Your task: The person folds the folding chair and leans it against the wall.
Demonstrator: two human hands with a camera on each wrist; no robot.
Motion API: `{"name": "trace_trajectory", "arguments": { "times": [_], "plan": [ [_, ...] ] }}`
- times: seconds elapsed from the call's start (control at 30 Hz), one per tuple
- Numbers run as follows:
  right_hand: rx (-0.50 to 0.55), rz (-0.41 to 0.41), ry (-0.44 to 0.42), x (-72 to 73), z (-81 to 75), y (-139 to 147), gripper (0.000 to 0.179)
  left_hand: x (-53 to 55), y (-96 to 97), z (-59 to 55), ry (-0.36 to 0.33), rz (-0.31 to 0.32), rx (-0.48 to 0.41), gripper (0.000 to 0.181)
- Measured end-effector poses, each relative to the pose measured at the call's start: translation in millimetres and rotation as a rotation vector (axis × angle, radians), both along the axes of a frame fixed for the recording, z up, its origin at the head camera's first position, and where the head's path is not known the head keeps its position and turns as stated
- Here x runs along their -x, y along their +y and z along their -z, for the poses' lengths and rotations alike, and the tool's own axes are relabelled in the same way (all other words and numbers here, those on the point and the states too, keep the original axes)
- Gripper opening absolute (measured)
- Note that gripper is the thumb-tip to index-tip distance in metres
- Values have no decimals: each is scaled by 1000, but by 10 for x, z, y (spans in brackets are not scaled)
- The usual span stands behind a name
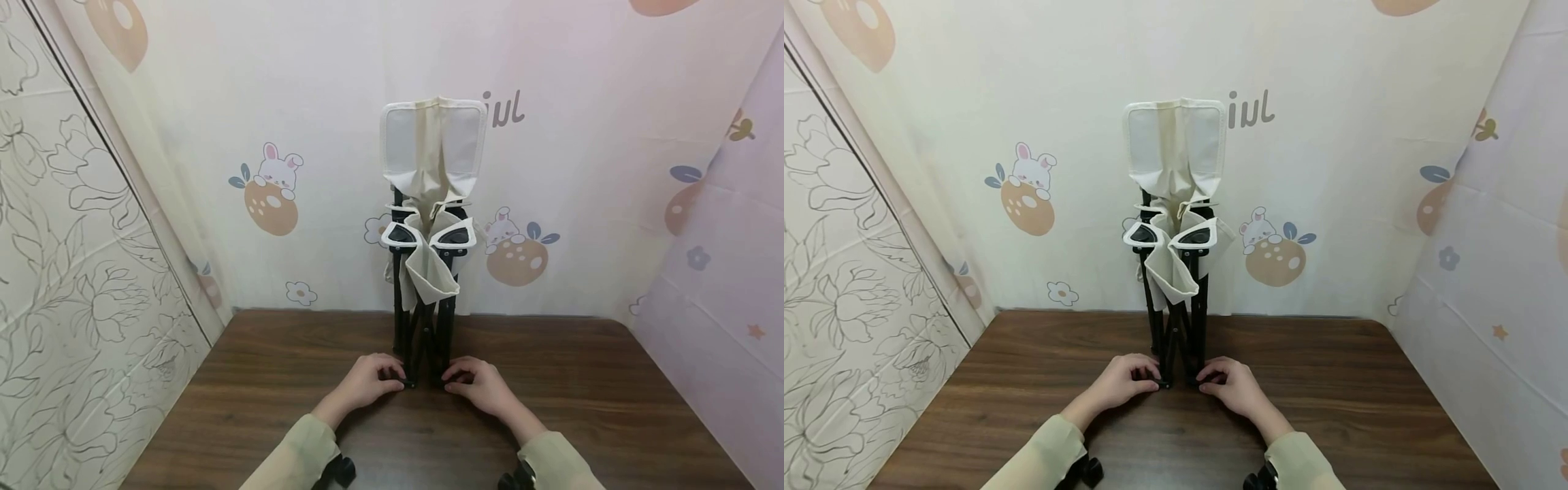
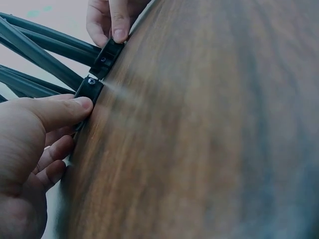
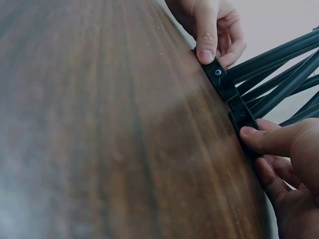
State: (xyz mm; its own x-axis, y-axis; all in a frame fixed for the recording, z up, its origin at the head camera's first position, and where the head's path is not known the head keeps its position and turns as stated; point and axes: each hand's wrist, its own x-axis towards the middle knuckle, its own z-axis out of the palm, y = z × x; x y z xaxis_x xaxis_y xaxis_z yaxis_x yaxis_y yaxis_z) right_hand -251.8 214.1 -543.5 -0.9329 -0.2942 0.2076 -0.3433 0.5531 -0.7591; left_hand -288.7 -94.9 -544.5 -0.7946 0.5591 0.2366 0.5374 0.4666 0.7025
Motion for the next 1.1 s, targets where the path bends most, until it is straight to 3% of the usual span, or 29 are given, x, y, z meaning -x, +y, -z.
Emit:
{"name": "trace_trajectory", "arguments": {
  "times": [0.43, 1.1],
  "plan": [
    [6, 11, 8, 32, 4, -15, 12, 46, 11, 4, 2, -13, 8, 10],
    [-5, 29, -61, 193, -24, 27, 13, 154, 27, -32, -20, -24, 24, 10]
  ]
}}
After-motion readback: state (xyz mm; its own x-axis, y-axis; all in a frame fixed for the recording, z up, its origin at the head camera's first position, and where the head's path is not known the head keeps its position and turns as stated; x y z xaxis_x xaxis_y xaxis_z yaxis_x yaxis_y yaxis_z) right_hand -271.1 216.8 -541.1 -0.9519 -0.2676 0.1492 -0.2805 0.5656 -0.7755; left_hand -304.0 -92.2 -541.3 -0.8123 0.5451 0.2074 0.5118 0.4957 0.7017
